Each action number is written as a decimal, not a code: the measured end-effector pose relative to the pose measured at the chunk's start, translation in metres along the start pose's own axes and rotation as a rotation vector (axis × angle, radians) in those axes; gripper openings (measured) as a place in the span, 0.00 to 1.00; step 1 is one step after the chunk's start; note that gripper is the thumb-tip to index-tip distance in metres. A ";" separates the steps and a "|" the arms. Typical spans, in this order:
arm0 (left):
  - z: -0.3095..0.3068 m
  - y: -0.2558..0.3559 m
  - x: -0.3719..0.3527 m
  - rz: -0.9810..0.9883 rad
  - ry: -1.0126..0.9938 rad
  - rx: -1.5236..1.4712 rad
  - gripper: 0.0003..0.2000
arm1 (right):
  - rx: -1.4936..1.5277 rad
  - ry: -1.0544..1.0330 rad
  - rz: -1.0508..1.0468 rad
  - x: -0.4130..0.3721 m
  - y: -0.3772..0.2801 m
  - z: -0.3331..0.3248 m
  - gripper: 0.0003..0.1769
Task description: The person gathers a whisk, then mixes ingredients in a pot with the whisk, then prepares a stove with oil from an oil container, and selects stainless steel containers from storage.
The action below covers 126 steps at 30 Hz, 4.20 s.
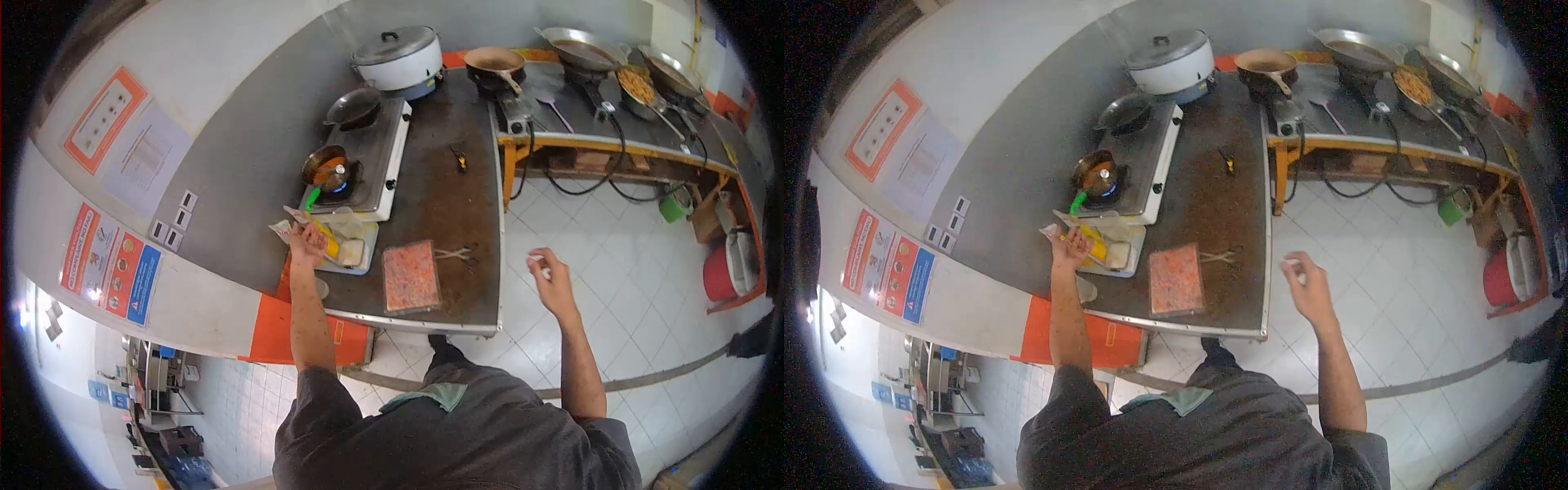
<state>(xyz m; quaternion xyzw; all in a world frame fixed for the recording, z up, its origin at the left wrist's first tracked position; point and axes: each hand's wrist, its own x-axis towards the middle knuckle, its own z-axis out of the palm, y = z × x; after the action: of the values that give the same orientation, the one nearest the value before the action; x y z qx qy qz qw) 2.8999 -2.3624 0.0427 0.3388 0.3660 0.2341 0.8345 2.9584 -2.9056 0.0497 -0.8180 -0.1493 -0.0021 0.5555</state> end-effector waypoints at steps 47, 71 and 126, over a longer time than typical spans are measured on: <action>0.036 0.009 0.144 -0.476 -0.351 -0.544 0.12 | -1.074 -0.852 -0.546 0.386 -0.223 0.472 0.14; 0.042 0.001 0.143 -0.436 -0.339 -0.546 0.12 | -0.997 -0.933 -0.697 0.416 -0.153 0.493 0.16; 0.040 0.009 0.109 -0.486 -0.307 -0.530 0.27 | -0.667 -0.407 -0.343 0.286 -0.160 0.389 0.19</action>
<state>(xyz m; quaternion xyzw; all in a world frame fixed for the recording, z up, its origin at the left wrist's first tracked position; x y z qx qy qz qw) 2.9972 -2.3023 0.0199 0.0462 0.2332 0.0624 0.9693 3.1288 -2.4284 0.0942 -0.8999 -0.3810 0.0186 0.2114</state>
